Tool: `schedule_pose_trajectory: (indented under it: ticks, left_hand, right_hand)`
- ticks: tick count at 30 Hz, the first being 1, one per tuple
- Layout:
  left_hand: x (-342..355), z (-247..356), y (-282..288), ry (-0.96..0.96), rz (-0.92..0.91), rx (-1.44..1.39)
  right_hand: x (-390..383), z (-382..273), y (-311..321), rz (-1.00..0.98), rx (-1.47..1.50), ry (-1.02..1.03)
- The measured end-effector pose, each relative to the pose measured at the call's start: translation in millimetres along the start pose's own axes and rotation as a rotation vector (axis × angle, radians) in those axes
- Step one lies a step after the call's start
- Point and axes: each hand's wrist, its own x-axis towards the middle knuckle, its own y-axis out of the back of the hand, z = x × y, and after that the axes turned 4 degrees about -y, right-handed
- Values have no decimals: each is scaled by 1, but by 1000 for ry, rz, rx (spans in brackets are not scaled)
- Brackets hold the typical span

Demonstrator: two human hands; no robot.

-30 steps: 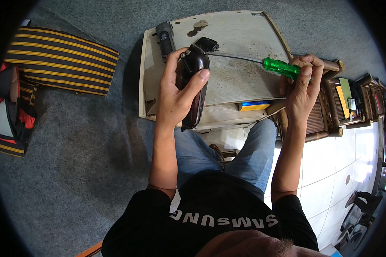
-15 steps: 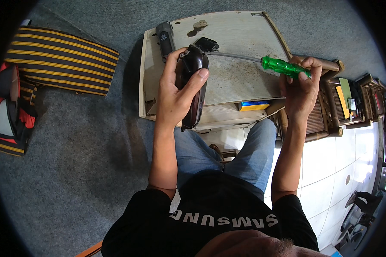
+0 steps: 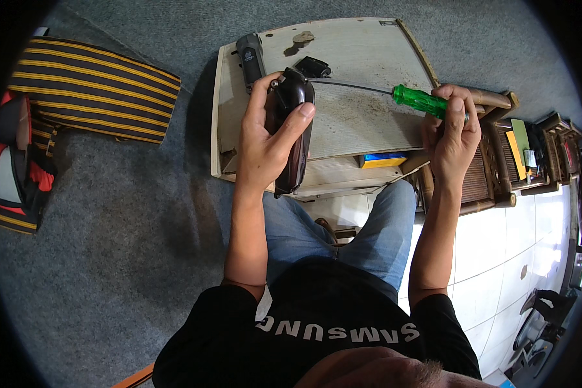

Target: The person disassembles a hair clipper using a screwdriver to remove the housing and internal screws, then reassembles the parts.

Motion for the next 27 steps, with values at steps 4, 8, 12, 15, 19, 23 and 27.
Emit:
schedule_pose_trajectory:
  ticks: [4,8,12,15,19,23,27]
  left_hand:
    - [0,1,-1,0,1,-12]
    - [0,1,0,-2,-6,-2]
    - [0,-1,0,-9,-4,-5]
    - [0,1,-1,-2,1,12]
    - [0,-1,0,-8,-4,8]
    - [0,-2,0,-8,-2,17]
    - [0,-1,-1,-8,3,17]
  right_hand:
    - [0,-5,-3,-40,63,19]
    - [1,-8,-5,-50,187,13]
    - [0,-7,-4,-31,91,9]
    - [1,-6,-6,-18,-8,39]
    - [1,-5,-8,-9,-21,46]
    - [1,-5,-8,-8,-25,60]
    - [1,-4,-9,11,-15,48]
